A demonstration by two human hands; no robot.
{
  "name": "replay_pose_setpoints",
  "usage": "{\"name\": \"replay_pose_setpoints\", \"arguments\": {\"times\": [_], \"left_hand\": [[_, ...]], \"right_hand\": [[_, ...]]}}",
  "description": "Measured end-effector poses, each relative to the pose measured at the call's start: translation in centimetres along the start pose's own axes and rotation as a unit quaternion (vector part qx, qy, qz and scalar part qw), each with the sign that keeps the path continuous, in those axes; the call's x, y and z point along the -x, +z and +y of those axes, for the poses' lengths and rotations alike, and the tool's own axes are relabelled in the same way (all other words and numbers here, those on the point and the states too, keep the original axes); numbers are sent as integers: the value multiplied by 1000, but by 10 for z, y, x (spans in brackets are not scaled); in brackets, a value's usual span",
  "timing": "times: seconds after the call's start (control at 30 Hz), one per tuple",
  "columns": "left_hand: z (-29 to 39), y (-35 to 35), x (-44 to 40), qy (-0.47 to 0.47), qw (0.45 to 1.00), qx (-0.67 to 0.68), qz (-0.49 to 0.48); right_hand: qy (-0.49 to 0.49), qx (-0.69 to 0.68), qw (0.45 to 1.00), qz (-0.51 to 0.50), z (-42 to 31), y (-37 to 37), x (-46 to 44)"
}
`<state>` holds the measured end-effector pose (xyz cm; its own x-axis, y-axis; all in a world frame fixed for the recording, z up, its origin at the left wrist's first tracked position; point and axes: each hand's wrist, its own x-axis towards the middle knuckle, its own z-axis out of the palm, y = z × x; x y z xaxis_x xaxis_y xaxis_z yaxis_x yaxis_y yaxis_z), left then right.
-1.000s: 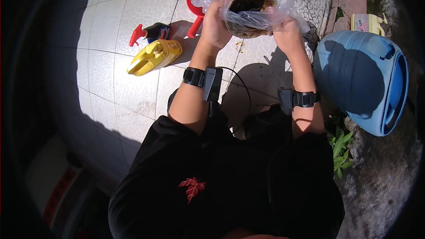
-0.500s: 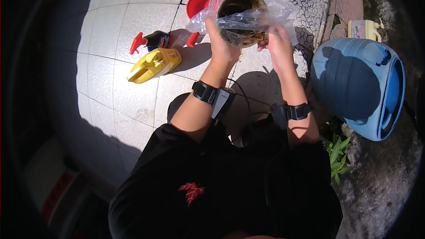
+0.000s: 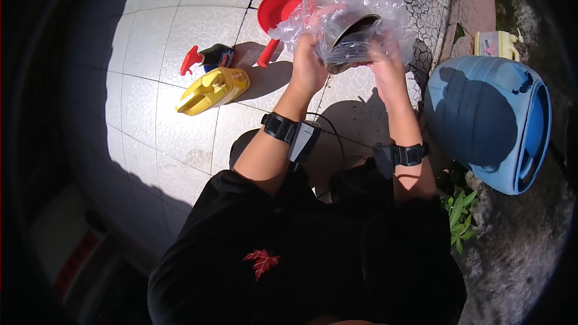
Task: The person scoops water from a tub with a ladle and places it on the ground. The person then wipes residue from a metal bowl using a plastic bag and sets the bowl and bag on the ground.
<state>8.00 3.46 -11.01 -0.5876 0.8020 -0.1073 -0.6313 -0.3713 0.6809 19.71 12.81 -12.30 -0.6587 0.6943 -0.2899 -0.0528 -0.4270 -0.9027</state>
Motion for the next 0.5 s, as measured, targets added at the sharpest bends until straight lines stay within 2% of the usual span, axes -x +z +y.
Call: {"name": "replay_pose_setpoints", "arguments": {"times": [0.1, 0.17, 0.2, 0.27, 0.3, 0.37, 0.4, 0.47, 0.5], "left_hand": [[5, -7, 1, -81, 990, 11, -112], [7, -9, -2, -99, 986, -12, -133], [7, -9, -2, -115, 981, -36, -152], [5, -11, 1, -139, 982, -29, -123], [11, -8, 3, -141, 979, -18, -146], [15, -3, 4, -139, 972, 36, -184], [17, -1, 5, -141, 972, 37, -183], [21, 3, 7, -139, 974, 46, -173], [20, 3, 8, -142, 973, 46, -174]], "right_hand": [[-50, 1, 998, 29, 16, -8, -5], [-57, -54, 995, 58, 23, -15, -6], [-57, -53, 995, 60, 27, -20, -9], [-40, -51, 997, 50, 27, -24, -14], [-39, -51, 997, 51, 23, -23, -13], [-35, 76, 996, 22, 11, -20, -11], [-34, 76, 996, 23, 5, -21, -12], [-36, 224, 974, -19, -2, -26, -12], [-35, 223, 974, -16, 1, -25, -10]]}}
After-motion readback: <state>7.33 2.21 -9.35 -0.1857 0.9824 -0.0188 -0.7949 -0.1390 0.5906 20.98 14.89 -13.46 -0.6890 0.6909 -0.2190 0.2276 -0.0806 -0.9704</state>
